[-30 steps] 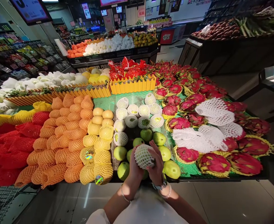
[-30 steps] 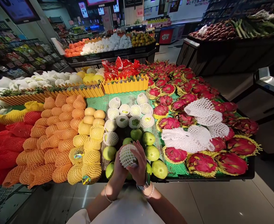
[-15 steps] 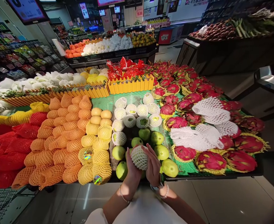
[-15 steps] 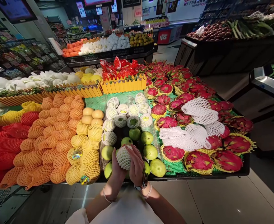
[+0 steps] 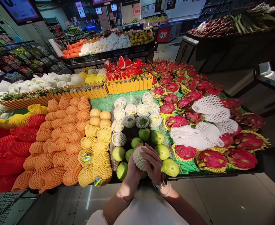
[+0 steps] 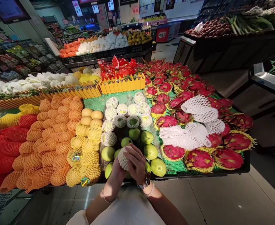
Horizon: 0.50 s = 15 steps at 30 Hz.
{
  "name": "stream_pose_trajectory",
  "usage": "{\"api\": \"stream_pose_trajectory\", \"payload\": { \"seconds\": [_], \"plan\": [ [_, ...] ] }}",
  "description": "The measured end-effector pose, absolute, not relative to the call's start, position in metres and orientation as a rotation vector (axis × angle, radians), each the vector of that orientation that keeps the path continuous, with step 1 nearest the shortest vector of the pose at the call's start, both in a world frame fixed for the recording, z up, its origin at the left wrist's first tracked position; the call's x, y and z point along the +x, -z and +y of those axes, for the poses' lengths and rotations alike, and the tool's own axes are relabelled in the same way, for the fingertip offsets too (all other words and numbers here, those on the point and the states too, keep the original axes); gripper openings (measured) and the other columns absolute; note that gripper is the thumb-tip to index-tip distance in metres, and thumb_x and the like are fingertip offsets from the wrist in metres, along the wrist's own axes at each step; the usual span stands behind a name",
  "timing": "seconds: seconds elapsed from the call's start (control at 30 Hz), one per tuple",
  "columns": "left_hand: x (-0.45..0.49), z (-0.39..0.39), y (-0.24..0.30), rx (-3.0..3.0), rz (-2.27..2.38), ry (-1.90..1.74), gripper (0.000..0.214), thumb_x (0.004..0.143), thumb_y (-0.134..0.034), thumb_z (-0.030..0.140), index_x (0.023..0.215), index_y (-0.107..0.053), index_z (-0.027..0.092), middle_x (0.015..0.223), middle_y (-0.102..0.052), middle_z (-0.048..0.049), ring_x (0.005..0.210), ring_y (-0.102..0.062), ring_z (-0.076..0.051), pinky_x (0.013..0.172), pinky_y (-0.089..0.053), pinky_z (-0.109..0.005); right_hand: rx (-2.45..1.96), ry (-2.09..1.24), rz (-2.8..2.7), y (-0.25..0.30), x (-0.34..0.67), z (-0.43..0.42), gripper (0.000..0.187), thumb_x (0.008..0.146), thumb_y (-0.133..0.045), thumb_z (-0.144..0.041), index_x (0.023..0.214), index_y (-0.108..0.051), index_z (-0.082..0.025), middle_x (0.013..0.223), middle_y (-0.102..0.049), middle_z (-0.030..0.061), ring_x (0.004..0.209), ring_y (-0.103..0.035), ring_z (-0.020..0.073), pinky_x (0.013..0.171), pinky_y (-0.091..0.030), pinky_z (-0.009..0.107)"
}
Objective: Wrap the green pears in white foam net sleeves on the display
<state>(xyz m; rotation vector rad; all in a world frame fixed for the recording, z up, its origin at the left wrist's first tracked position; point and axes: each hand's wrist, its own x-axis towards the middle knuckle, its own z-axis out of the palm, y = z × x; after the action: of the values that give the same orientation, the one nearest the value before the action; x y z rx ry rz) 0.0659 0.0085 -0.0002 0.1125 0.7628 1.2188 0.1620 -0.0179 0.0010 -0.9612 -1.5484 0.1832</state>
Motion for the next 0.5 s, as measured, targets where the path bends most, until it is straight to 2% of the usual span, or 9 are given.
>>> {"api": "stream_pose_trajectory", "payload": {
  "seconds": [0.07, 0.2, 0.33, 0.43, 0.5],
  "plan": [
    [0.071, 0.006, -0.010, 0.137, 0.777, -1.266, 0.011, 0.080, -0.068, 0.026, 0.080, -0.074, 0.017, 0.083, -0.076, -0.0047, 0.078, -0.071, -0.016, 0.077, -0.058, -0.024, -0.919, -0.230, -1.377, 0.005, 0.155, -0.016, 0.035, 0.094, -0.045, -0.015, 0.115, -0.072, -0.026, 0.116, -0.072, 0.0069, 0.121, -0.062, 0.0281, 0.095, -0.055, 0.050],
    [0.075, 0.001, -0.024, 0.230, 0.824, -1.330, 0.025, 0.080, -0.072, 0.034, 0.099, -0.073, 0.017, 0.111, -0.074, -0.0069, 0.101, -0.070, -0.018, 0.092, -0.053, -0.027, -0.902, -0.555, -0.836, 0.020, 0.150, -0.009, 0.028, 0.095, -0.047, -0.025, 0.090, -0.075, -0.026, 0.105, -0.074, 0.0028, 0.110, -0.066, 0.0231, 0.099, -0.051, 0.045],
    [0.074, -0.002, -0.022, 0.503, 0.815, -1.430, 0.055, 0.089, -0.049, 0.066, 0.125, -0.061, 0.026, 0.129, -0.068, -0.0109, 0.127, -0.059, -0.026, 0.110, -0.043, -0.043, -0.919, -0.867, -0.520, 0.032, 0.165, -0.002, 0.036, 0.098, -0.038, -0.039, 0.102, -0.072, -0.028, 0.107, -0.075, 0.0035, 0.104, -0.069, 0.0226, 0.089, -0.056, 0.042],
    [0.069, -0.002, -0.017, 1.063, 0.921, -1.617, 0.061, 0.092, -0.036, 0.070, 0.134, -0.056, 0.031, 0.144, -0.057, -0.0087, 0.142, -0.042, -0.027, 0.121, -0.029, -0.047, -0.897, -1.097, -0.490, 0.037, 0.174, -0.003, 0.039, 0.095, -0.041, -0.052, 0.102, -0.073, -0.032, 0.102, -0.077, 0.0043, 0.095, -0.072, 0.0258, 0.076, -0.060, 0.044],
    [0.065, 0.001, -0.018, 1.512, 0.967, -1.547, 0.066, 0.091, -0.036, 0.071, 0.141, -0.051, 0.030, 0.156, -0.044, -0.0080, 0.151, -0.027, -0.030, 0.125, -0.018, -0.051, -0.878, -1.229, -0.463, 0.035, 0.173, -0.005, 0.039, 0.091, -0.046, -0.057, 0.097, -0.075, -0.032, 0.098, -0.077, 0.0045, 0.094, -0.073, 0.0271, 0.076, -0.060, 0.045]
  ]
}}
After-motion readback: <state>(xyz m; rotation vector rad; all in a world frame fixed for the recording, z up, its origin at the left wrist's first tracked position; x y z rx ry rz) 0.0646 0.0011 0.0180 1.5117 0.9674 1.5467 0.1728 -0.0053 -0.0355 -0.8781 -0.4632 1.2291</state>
